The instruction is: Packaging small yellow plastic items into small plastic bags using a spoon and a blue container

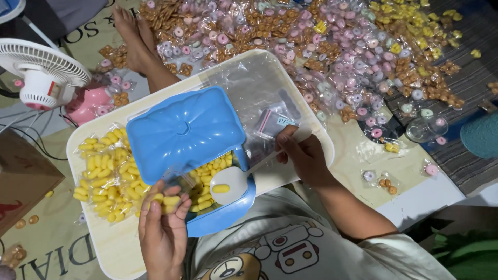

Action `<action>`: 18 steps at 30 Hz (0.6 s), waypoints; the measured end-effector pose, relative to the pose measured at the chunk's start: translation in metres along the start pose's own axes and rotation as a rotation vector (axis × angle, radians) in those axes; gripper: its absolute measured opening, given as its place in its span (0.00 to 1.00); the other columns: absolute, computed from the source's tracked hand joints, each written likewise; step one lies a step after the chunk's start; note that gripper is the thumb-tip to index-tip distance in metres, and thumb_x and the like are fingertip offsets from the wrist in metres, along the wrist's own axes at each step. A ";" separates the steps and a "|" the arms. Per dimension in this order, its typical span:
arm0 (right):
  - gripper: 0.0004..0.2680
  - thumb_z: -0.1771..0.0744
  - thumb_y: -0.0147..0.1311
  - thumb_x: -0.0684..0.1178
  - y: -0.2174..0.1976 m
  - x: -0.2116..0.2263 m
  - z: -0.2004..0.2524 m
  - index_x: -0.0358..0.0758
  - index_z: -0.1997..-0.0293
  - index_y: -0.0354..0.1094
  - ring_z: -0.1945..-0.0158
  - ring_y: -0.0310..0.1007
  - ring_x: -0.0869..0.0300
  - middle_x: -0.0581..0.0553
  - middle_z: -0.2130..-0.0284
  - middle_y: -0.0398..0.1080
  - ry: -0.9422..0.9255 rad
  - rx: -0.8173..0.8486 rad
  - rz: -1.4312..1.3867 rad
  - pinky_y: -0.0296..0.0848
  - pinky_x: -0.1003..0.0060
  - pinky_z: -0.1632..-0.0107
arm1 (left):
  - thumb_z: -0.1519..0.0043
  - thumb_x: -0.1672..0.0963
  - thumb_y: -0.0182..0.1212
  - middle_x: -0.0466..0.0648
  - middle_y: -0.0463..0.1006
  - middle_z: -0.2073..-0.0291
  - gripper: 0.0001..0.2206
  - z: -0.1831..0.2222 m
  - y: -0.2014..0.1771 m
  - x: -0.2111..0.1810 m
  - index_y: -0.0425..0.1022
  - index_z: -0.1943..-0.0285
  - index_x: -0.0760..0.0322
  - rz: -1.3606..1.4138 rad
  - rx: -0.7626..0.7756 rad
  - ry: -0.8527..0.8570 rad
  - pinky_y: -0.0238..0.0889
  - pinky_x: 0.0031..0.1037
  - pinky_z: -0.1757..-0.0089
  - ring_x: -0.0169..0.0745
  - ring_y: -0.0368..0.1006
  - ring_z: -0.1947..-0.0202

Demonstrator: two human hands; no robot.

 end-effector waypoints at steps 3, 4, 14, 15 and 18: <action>0.12 0.29 0.48 0.54 0.000 0.005 0.003 0.41 0.71 0.66 0.77 0.67 0.63 0.48 0.82 0.65 -0.072 -0.006 -0.034 0.66 0.71 0.68 | 0.32 0.55 0.56 0.64 0.78 0.52 0.23 0.002 0.002 0.001 0.66 0.31 0.74 0.012 -0.017 0.001 0.74 0.38 0.52 0.59 0.77 0.55; 0.10 0.29 0.46 0.50 -0.001 0.007 0.003 0.40 0.70 0.66 0.77 0.66 0.63 0.48 0.82 0.65 -0.107 -0.023 -0.039 0.65 0.70 0.68 | 0.32 0.55 0.56 0.64 0.77 0.52 0.21 0.002 0.004 0.001 0.67 0.32 0.73 0.025 0.002 -0.007 0.73 0.39 0.51 0.59 0.77 0.55; 0.07 0.29 0.54 0.49 -0.030 0.035 -0.015 0.43 0.64 0.63 0.79 0.63 0.63 0.48 0.77 0.63 -0.343 -0.334 -0.344 0.67 0.66 0.76 | 0.33 0.56 0.54 0.61 0.80 0.51 0.21 0.003 0.043 -0.014 0.68 0.32 0.72 0.031 -0.050 -0.095 0.73 0.36 0.51 0.47 0.78 0.54; 0.07 0.29 0.54 0.49 -0.025 0.044 -0.015 0.43 0.64 0.63 0.79 0.63 0.63 0.48 0.77 0.63 -0.336 -0.321 -0.351 0.67 0.66 0.76 | 0.33 0.56 0.54 0.61 0.80 0.51 0.21 0.006 0.045 -0.016 0.68 0.32 0.72 0.029 -0.064 -0.086 0.73 0.36 0.51 0.47 0.78 0.54; 0.09 0.26 0.51 0.51 -0.013 0.063 -0.013 0.42 0.62 0.60 0.77 0.63 0.61 0.48 0.74 0.60 -0.445 -0.319 -0.256 0.66 0.62 0.75 | 0.32 0.56 0.52 0.61 0.79 0.47 0.22 0.011 0.055 -0.018 0.66 0.29 0.68 0.076 -0.011 -0.154 0.72 0.37 0.49 0.54 0.78 0.48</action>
Point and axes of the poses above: each hand's wrist, its own z-axis away from the middle knuckle, its own y-axis out of the palm, x = y × z, the point moved 1 cm from there along -z, towards the middle knuckle
